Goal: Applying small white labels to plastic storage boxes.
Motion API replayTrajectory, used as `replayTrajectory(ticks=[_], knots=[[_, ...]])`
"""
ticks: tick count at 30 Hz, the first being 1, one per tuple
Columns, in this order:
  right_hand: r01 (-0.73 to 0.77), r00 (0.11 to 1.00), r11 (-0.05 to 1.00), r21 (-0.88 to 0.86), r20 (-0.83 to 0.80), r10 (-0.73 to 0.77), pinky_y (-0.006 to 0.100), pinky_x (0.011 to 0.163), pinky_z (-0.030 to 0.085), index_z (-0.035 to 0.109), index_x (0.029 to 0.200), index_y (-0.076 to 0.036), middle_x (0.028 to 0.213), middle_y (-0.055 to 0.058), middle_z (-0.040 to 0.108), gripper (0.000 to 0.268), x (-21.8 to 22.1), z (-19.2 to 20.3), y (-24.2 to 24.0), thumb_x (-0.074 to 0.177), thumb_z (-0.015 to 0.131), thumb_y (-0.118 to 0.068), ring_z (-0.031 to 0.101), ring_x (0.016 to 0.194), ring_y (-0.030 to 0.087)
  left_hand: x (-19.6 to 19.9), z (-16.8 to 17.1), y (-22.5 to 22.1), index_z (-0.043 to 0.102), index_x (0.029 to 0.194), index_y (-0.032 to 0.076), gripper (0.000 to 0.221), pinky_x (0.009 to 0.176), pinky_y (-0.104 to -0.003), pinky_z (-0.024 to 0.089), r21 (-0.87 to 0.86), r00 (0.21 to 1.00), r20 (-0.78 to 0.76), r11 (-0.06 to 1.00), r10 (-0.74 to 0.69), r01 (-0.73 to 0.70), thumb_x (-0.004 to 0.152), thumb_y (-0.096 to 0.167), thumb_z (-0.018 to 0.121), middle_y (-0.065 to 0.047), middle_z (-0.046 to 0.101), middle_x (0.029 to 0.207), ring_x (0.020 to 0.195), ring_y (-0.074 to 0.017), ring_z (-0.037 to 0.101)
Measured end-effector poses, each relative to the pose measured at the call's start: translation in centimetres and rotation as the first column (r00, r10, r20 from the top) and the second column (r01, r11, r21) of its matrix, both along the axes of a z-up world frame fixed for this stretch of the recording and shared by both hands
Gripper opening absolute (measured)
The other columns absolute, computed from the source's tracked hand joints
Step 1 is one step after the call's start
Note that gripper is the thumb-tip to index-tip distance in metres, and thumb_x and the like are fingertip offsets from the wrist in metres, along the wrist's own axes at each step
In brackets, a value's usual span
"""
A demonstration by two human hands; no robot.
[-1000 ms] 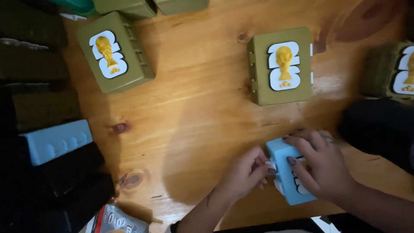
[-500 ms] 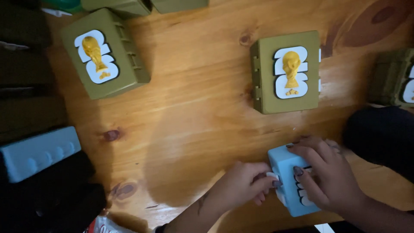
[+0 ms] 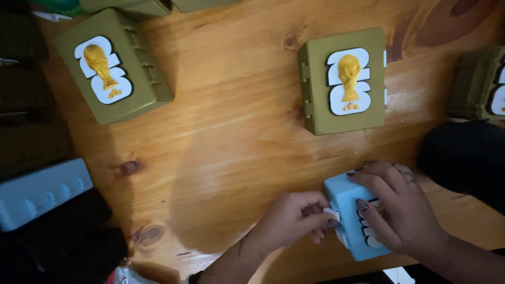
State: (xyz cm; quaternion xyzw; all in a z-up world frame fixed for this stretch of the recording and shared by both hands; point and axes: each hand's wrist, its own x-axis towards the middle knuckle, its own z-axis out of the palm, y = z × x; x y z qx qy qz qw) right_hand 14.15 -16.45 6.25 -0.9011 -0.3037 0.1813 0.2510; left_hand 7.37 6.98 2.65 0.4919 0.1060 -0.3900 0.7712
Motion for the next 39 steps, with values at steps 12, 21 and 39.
replayTrajectory(ticks=[12,21,39], knots=[[-0.005,1.0,1.0,-0.013,0.016,0.005,0.042,0.093,0.041,0.061,0.123,-0.009,0.127,0.012,0.061,0.047,-0.1,0.1,0.0,0.08,0.058,-0.027,0.056,0.107,0.031,-1.4,-0.8,-0.9,0.065,0.1,-0.002,0.009,0.056,-0.02,0.052,-0.075,0.993,-0.061,0.991,0.106,-0.11,0.1,0.006,0.063,-0.007,0.066,0.073,0.06,-0.0096,0.06],[-0.012,0.999,1.0,0.002,0.033,0.012,0.044,0.096,0.041,0.062,0.122,-0.008,0.126,0.013,0.061,0.047,-0.2,0.0,0.1,0.079,0.058,-0.027,0.057,0.113,0.032,-2.3,-1.7,-1.8,0.064,0.101,-0.003,0.011,0.058,-0.022,0.055,-0.109,0.971,-0.118,0.97,0.206,-0.219,0.1,0.008,0.063,-0.009,0.066,0.08,0.063,-0.0115,0.061],[-0.025,0.997,0.997,-0.073,0.07,0.03,0.044,0.093,0.041,0.063,0.123,-0.009,0.123,0.012,0.059,0.052,-0.3,-0.4,-0.1,0.074,0.062,-0.027,0.055,0.102,0.034,1.8,2.5,0.2,0.053,0.11,0.007,0.012,0.048,-0.03,0.047,0.168,0.974,-0.025,0.959,-0.226,0.227,0.101,0.016,0.052,-0.008,0.062,0.075,0.052,-0.0161,0.055]])
